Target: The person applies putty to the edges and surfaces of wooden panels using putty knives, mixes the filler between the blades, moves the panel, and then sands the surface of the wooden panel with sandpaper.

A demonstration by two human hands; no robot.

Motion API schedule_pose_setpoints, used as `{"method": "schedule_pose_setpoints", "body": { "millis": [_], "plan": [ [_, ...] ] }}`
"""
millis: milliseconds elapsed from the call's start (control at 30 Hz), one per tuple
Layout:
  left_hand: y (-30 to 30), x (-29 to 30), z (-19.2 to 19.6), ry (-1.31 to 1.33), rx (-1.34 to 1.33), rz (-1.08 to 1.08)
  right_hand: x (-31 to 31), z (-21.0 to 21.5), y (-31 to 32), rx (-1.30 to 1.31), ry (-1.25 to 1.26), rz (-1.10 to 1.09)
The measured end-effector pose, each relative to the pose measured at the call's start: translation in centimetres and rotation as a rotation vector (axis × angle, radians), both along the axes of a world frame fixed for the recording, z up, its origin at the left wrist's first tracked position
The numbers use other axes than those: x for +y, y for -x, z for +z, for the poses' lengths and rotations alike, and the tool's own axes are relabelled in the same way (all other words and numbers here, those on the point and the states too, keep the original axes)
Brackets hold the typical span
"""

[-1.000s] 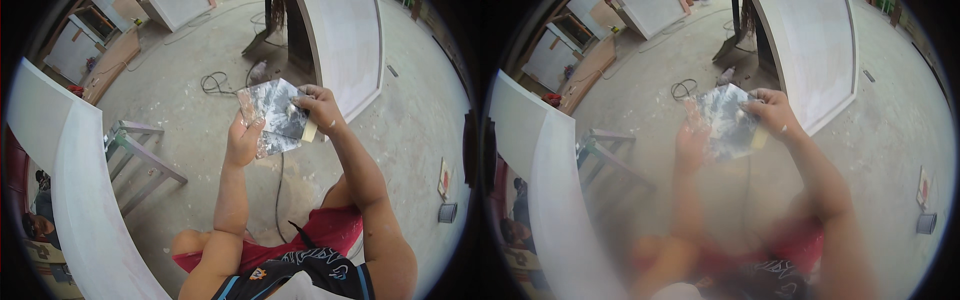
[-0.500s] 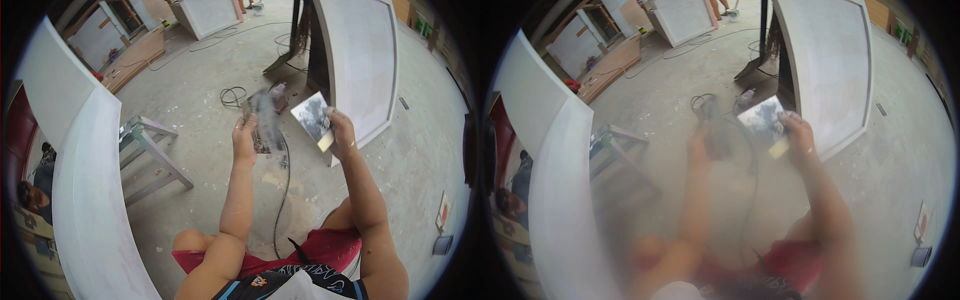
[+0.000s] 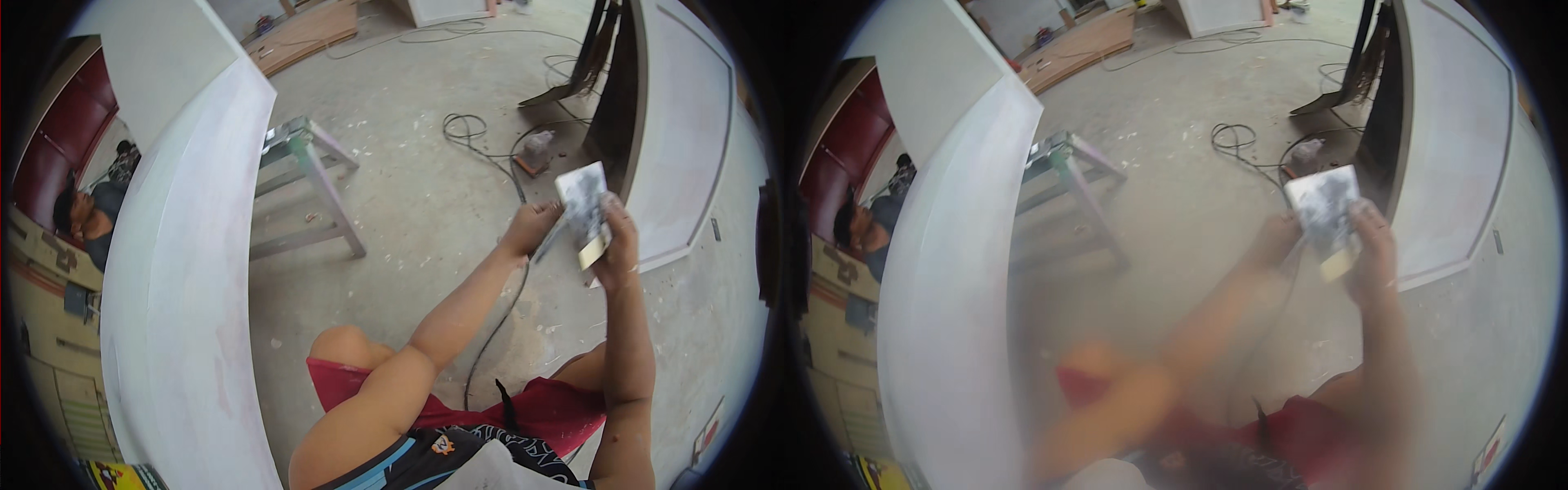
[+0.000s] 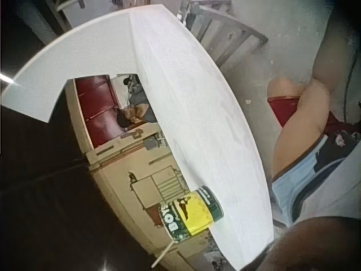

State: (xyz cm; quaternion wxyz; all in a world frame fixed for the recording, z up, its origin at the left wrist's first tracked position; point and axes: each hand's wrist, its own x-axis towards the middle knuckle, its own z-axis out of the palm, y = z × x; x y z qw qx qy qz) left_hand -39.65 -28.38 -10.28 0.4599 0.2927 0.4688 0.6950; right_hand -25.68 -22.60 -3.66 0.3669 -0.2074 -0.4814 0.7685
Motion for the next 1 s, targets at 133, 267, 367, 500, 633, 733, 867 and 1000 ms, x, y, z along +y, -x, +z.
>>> {"method": "schedule_pose_setpoints", "body": {
  "millis": [133,267,367,500,633,733,867,1000],
  "plan": [
    [6.4,-1.0,0.6,-0.075,-0.330,0.233,1.3,0.3,-0.4,-0.096,-0.083,-0.088],
    [9.9,-2.8,2.1,-0.382,-0.400,0.267,1.9,-2.1,-0.5,-1.387,-1.452,-0.143],
    [8.5,-3.1,3.4,-0.306,-0.488,0.160,2.6,-3.2,-0.1,-1.043,-0.989,-0.186],
    [3.5,-2.0,4.1,-0.227,-0.317,0.207,2.0,-2.8,0.9,-0.281,-0.735,-0.486],
    [1.1,-1.9,4.5,-0.279,-0.177,0.286,0.1,-1.4,1.1,-0.445,-0.951,-0.439],
    [1.2,-2.5,4.8,-0.289,-0.067,0.295,-0.2,-0.8,0.5,-0.434,-0.870,-0.215],
    [1.3,-2.4,4.2,-0.302,0.061,0.284,0.7,-1.2,0.1,-0.657,-0.817,-0.005],
    [0.4,-1.1,2.7,-0.388,-0.022,0.398,1.5,-1.7,0.5,-0.483,-0.760,-0.207]
  ]
}}
